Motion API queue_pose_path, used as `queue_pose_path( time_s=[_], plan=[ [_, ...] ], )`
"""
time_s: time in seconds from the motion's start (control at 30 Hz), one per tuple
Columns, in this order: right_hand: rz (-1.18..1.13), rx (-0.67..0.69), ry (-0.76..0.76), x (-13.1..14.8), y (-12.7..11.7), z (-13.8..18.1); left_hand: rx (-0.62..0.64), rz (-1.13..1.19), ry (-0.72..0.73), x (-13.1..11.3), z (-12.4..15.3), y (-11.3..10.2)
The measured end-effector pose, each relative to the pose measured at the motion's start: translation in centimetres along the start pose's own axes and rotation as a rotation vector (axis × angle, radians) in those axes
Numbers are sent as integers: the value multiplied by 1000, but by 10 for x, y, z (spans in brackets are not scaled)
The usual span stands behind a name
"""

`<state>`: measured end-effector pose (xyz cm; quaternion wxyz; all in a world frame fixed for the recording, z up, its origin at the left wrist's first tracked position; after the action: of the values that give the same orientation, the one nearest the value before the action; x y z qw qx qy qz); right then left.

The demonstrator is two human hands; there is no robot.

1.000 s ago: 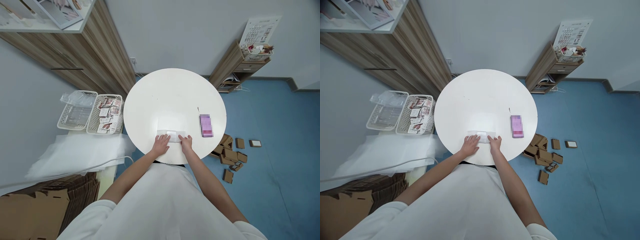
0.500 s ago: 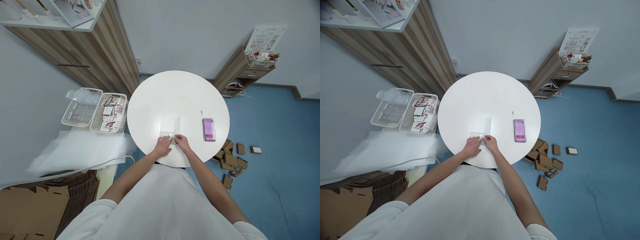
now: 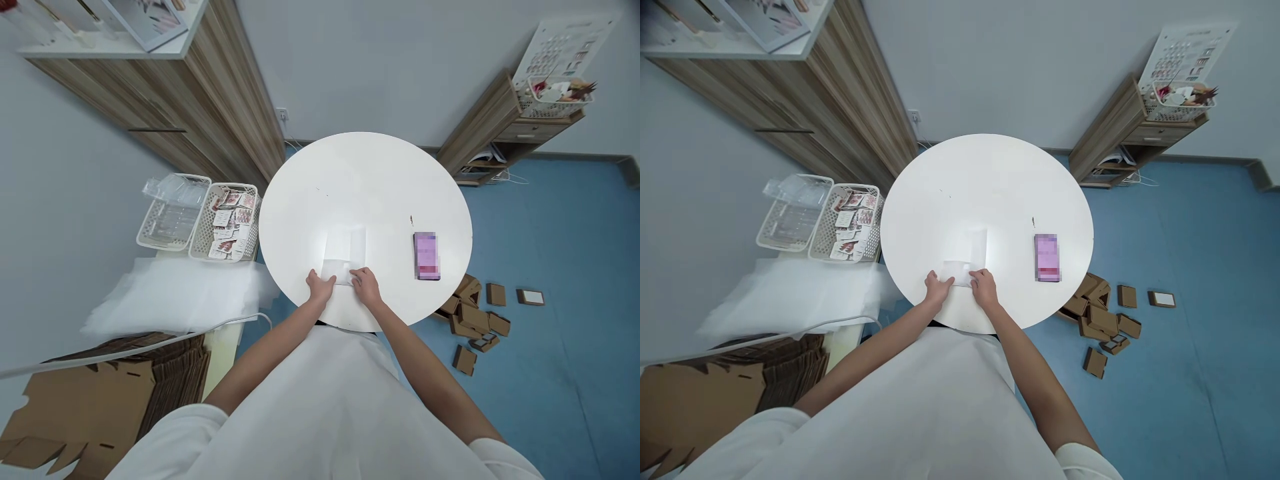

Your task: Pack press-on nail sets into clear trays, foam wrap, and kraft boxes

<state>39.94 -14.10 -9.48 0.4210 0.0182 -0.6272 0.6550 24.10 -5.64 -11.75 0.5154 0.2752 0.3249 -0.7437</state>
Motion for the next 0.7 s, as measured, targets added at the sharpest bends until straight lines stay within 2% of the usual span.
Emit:
queue_pose_path(
  time_s=[0.17, 0.37, 0.53, 0.7],
  plan=[
    [-18, 21, 6, -2, 0, -2, -75, 250, -143, 1, -7, 13],
    [-73, 37, -2, -6, -1, -6, 73, 206, -202, -8, -8, 15],
    [-122, 37, 35, -11, -2, -9, 229, -7, -4, -31, 1, 24],
    [-170, 75, 101, -15, -2, -11, 277, -224, 227, -41, 10, 43]
  ],
)
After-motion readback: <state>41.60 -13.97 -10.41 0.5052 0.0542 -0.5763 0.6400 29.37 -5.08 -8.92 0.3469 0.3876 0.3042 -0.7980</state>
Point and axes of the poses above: each hand's wrist, its own z-axis away from the middle knuckle, its own y-axis out of the palm, x = y × z, the point moved 7 cm from there along -z, towards the middle knuckle, and after that the axes turned 15 degrees about z, right-handed, at the moved point
